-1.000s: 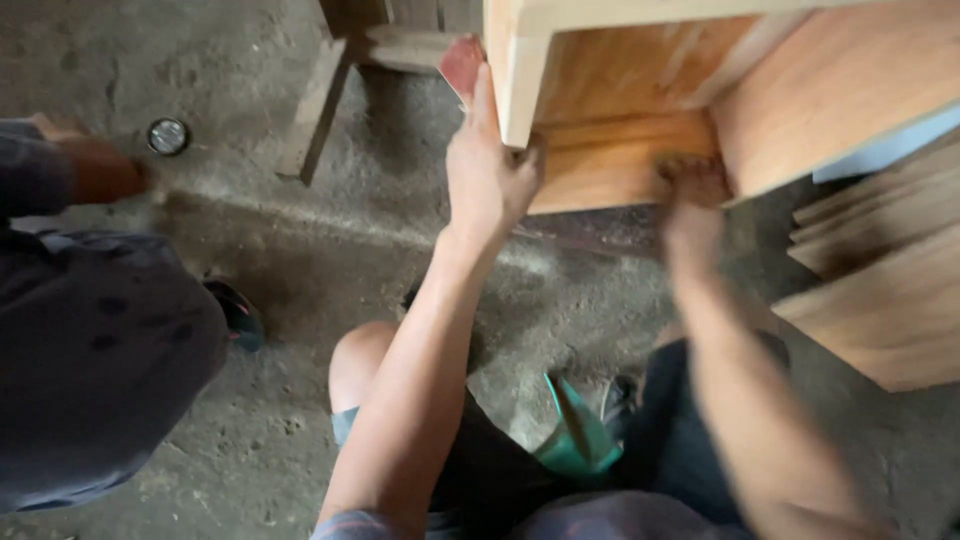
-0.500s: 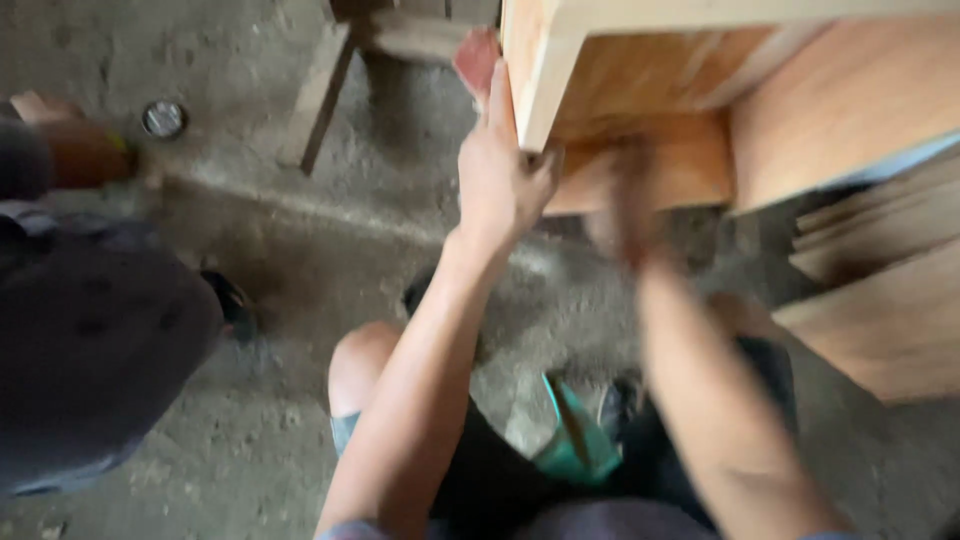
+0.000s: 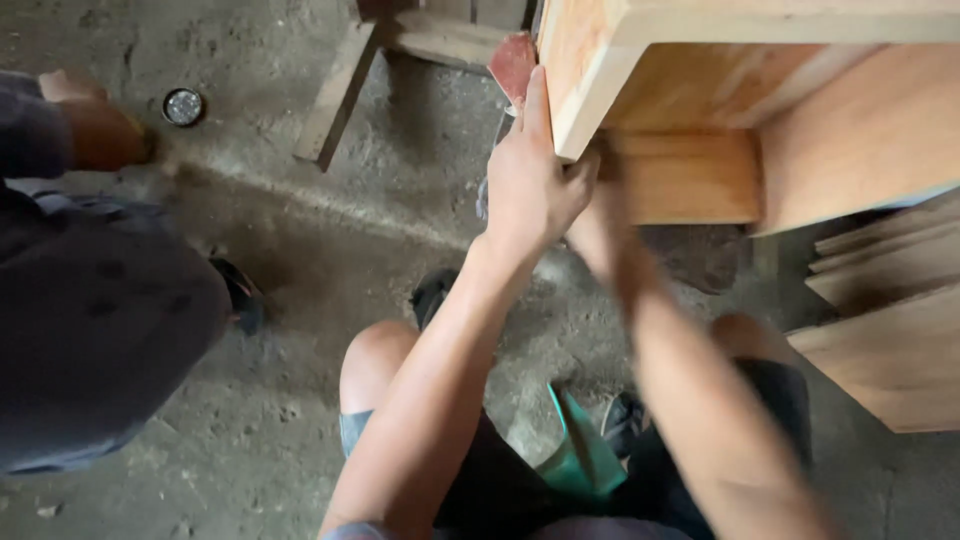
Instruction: The person sands the interior and exterior surfaces of a wooden box with sandpaper. They handle the box, turn it over, and use a sanding block to reach corners and edges.
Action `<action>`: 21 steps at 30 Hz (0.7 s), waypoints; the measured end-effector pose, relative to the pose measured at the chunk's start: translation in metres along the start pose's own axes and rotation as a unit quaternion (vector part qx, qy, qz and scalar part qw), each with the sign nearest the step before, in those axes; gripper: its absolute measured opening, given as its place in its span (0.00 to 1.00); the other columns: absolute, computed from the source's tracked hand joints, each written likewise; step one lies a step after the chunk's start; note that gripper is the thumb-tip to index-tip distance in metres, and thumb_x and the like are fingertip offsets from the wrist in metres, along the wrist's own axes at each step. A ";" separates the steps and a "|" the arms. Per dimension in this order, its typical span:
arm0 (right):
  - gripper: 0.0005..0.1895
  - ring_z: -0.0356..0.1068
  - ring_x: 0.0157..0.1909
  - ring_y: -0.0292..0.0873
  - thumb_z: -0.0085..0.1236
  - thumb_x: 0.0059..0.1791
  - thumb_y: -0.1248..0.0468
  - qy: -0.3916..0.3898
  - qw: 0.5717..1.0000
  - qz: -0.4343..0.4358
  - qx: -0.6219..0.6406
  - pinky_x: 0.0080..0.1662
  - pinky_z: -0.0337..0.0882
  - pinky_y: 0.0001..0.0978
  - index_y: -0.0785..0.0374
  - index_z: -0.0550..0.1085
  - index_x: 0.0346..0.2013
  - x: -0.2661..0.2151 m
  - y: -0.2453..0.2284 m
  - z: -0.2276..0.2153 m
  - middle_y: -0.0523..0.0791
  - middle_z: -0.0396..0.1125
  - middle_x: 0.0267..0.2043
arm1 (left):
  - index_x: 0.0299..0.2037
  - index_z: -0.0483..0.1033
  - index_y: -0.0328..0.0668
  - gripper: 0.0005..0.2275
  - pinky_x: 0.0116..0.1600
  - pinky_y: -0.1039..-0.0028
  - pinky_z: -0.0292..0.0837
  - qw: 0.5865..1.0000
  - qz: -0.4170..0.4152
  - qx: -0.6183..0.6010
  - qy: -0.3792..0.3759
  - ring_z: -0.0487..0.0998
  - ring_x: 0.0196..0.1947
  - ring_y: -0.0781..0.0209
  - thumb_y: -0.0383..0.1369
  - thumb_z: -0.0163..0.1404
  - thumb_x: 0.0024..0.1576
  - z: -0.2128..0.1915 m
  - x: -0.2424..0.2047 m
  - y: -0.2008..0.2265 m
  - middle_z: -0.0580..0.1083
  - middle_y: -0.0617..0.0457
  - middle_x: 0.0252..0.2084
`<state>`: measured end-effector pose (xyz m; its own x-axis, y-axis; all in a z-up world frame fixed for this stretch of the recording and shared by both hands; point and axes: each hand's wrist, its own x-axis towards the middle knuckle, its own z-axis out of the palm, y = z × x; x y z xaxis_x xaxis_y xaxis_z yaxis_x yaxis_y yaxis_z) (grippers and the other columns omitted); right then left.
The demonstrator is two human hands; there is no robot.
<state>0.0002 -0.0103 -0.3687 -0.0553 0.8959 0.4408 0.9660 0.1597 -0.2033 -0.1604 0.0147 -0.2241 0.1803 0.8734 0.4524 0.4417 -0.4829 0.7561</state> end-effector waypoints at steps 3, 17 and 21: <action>0.18 0.68 0.63 0.61 0.49 0.54 0.71 -0.018 0.998 -0.049 0.031 0.61 0.69 0.48 0.66 0.76 0.59 -0.017 0.007 0.003 0.59 0.69 0.61 | 0.73 0.49 0.32 0.41 0.47 0.51 0.78 1.000 -0.006 -0.002 -0.011 0.80 0.44 0.30 0.32 0.60 0.51 -0.002 0.003 -0.006 0.76 0.30 0.49; 0.20 0.76 0.44 0.57 0.61 0.52 0.51 0.017 0.928 0.291 0.233 0.46 0.72 0.44 0.67 0.77 0.44 -0.136 -0.002 -0.137 0.58 0.75 0.40 | 0.53 0.73 0.39 0.08 0.53 0.67 0.78 0.964 0.191 -0.036 0.180 0.80 0.47 0.51 0.28 0.54 0.66 -0.097 -0.070 0.067 0.77 0.47 0.49; 0.18 0.73 0.41 0.51 0.54 0.57 0.53 0.015 0.905 0.297 0.305 0.44 0.70 0.43 0.68 0.76 0.41 -0.135 -0.003 -0.126 0.56 0.74 0.36 | 0.58 0.72 0.30 0.19 0.57 0.60 0.74 0.987 0.158 -0.023 0.025 0.77 0.53 0.39 0.32 0.55 0.58 -0.069 -0.094 0.094 0.75 0.37 0.52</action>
<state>0.0366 -0.1843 -0.3172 0.4436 0.8887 0.1160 0.5035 -0.1400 -0.8526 -0.1963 -0.1175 -0.1634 0.2577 0.6752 0.6912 0.3304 -0.7338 0.5936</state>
